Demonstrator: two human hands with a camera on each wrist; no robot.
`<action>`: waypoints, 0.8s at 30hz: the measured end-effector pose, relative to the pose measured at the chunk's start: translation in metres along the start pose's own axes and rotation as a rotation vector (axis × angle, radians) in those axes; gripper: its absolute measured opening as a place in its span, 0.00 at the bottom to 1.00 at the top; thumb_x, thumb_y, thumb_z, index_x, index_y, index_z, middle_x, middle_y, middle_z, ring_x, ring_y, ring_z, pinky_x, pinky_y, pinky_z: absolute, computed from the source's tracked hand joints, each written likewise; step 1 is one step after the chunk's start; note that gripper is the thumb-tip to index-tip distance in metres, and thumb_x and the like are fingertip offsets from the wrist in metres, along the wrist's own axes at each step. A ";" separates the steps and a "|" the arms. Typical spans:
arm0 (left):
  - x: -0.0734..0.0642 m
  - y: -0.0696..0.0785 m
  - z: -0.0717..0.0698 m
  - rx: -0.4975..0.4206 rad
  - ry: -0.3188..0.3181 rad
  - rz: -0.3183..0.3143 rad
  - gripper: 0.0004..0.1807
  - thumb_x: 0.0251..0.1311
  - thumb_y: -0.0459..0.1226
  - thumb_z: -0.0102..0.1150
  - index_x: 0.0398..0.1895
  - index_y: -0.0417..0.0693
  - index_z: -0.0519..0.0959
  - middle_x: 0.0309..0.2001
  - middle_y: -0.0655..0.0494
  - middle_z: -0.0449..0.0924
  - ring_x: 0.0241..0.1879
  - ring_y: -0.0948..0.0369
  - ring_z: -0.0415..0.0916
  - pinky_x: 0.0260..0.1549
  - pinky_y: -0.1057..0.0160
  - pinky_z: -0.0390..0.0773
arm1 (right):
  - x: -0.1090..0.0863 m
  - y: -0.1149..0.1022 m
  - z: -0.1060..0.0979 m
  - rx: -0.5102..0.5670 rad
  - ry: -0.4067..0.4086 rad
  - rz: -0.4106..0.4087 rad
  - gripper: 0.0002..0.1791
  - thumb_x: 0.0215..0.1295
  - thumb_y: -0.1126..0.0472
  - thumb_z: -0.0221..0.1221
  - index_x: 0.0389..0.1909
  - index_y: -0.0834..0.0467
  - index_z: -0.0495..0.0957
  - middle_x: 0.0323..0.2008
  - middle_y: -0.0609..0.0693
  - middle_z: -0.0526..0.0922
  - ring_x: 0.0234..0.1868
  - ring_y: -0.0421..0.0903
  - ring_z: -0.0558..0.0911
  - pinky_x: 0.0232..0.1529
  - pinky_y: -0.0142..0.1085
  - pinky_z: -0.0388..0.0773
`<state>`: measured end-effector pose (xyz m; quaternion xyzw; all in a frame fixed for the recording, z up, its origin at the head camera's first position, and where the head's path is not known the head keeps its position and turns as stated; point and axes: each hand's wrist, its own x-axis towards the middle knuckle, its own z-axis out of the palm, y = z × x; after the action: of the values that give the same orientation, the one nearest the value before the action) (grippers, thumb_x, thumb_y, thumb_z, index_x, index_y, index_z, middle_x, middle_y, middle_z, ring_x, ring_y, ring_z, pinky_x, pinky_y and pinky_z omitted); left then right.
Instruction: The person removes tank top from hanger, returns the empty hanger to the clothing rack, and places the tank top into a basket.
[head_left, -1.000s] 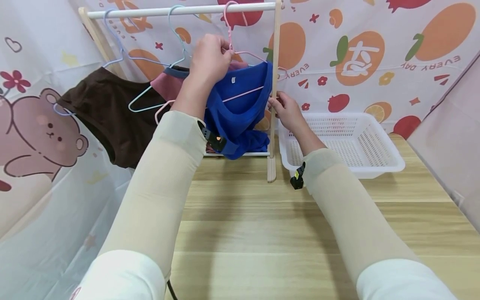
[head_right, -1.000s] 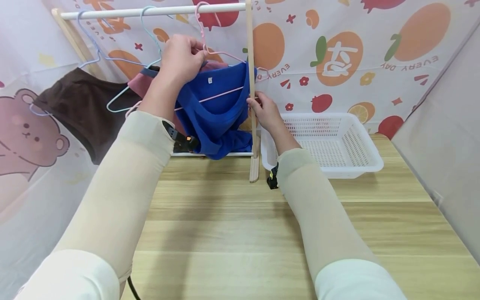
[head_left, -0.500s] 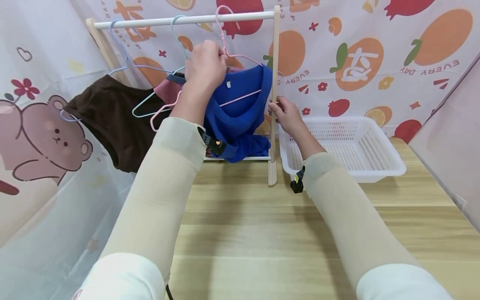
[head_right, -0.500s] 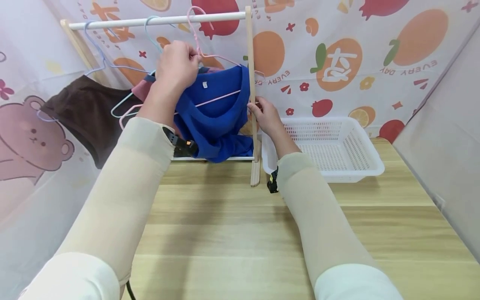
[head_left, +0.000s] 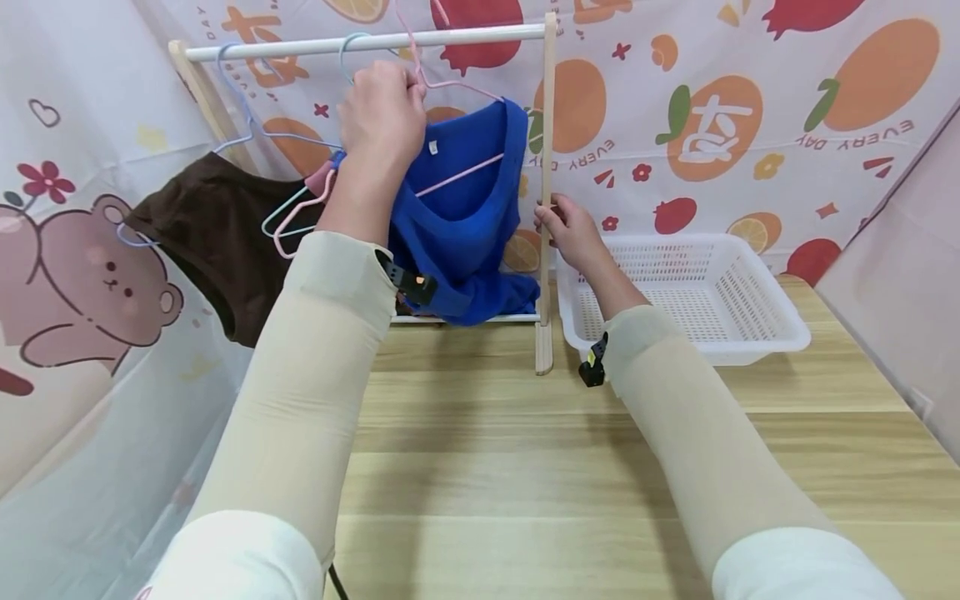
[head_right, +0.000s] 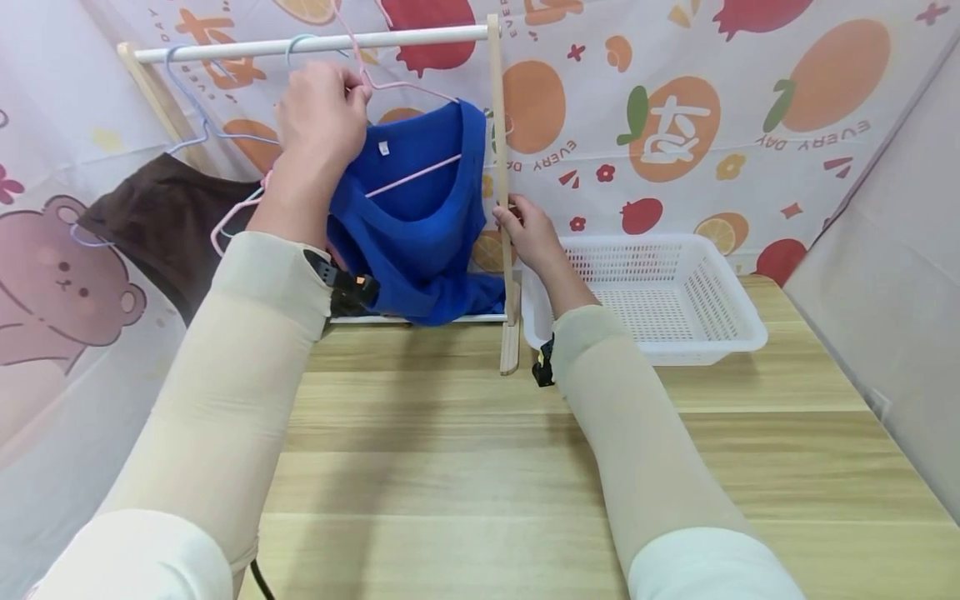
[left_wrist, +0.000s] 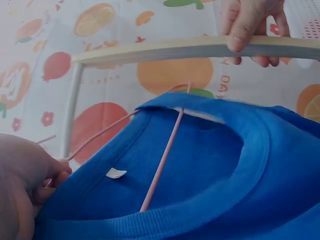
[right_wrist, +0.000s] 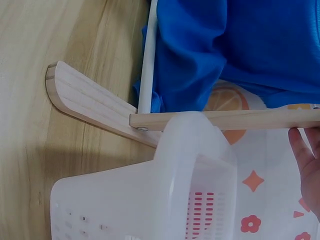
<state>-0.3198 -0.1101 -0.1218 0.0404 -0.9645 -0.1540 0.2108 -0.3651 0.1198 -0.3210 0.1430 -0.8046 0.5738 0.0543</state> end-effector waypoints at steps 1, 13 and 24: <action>-0.001 0.000 -0.001 -0.002 0.015 0.011 0.25 0.75 0.53 0.36 0.64 0.59 0.76 0.54 0.54 0.80 0.49 0.55 0.77 0.42 0.61 0.76 | 0.000 0.000 -0.001 0.001 0.004 0.005 0.28 0.74 0.42 0.48 0.64 0.57 0.69 0.48 0.52 0.78 0.54 0.47 0.76 0.59 0.51 0.76; -0.033 -0.025 0.011 -0.075 0.083 0.112 0.23 0.73 0.51 0.41 0.57 0.52 0.81 0.52 0.51 0.83 0.53 0.52 0.78 0.51 0.51 0.77 | 0.004 -0.005 -0.007 0.004 0.035 0.010 0.25 0.75 0.45 0.48 0.62 0.58 0.70 0.47 0.54 0.78 0.51 0.47 0.77 0.57 0.48 0.78; -0.078 -0.079 0.048 -0.236 0.146 0.027 0.30 0.67 0.64 0.44 0.42 0.50 0.83 0.34 0.50 0.82 0.39 0.51 0.77 0.38 0.53 0.74 | 0.000 -0.010 -0.007 0.006 0.034 0.032 0.26 0.73 0.42 0.49 0.63 0.55 0.70 0.50 0.56 0.79 0.54 0.47 0.77 0.56 0.49 0.78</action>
<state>-0.2681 -0.1604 -0.2186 0.0138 -0.9222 -0.2600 0.2858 -0.3628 0.1237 -0.3097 0.1203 -0.8039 0.5795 0.0584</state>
